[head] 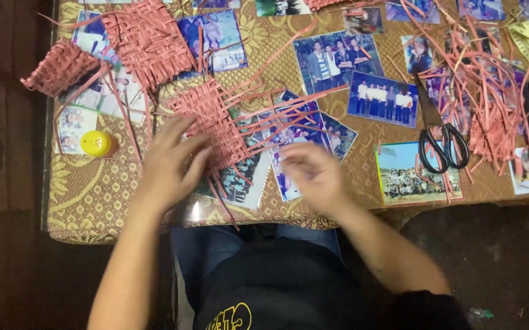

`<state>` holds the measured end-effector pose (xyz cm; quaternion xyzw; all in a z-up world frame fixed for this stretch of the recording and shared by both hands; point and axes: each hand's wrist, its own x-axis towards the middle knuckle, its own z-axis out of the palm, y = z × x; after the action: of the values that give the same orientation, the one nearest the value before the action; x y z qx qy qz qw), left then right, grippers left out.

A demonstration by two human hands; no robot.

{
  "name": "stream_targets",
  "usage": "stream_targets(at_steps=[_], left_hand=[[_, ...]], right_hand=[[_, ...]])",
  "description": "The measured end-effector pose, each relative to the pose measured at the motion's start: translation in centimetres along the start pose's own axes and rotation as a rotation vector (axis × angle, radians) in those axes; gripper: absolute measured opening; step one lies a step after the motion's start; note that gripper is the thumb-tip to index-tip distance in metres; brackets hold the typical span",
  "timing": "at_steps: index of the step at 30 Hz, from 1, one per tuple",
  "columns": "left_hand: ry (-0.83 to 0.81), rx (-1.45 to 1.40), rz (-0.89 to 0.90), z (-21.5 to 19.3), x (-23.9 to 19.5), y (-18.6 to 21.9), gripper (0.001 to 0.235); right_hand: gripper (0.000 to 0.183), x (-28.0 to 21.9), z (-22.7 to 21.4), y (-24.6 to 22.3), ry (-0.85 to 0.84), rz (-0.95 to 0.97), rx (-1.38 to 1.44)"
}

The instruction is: The person weaves pink plastic strips into a flat rectangular mat, interlacing them by hand. They then use scissors to trim the excess strip ends along the edges of the woven piece.

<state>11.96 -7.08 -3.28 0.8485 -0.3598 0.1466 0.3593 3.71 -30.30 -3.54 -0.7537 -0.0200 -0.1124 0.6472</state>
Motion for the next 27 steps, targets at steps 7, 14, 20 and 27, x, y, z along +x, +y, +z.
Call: stream_targets(at_steps=[7, 14, 20, 27], left_hand=[[-0.362, 0.107, -0.139, 8.6, -2.5, 2.9, 0.042], [-0.235, 0.27, -0.073, 12.4, -4.2, 5.3, 0.064], [-0.343, -0.073, -0.185, 10.4, -1.8, 2.4, 0.044], [0.154, -0.15, -0.275, 10.2, -0.3, -2.6, 0.035]], right_hand=[[0.031, 2.4, 0.7, 5.2, -0.185, -0.077, -0.539], [0.015, 6.6, 0.7, 7.1, 0.018, -0.21, -0.765], [0.029, 8.9, 3.1, 9.8, 0.072, 0.213, -0.432], [0.017, 9.7, 3.3, 13.2, 0.112, 0.175, 0.095]])
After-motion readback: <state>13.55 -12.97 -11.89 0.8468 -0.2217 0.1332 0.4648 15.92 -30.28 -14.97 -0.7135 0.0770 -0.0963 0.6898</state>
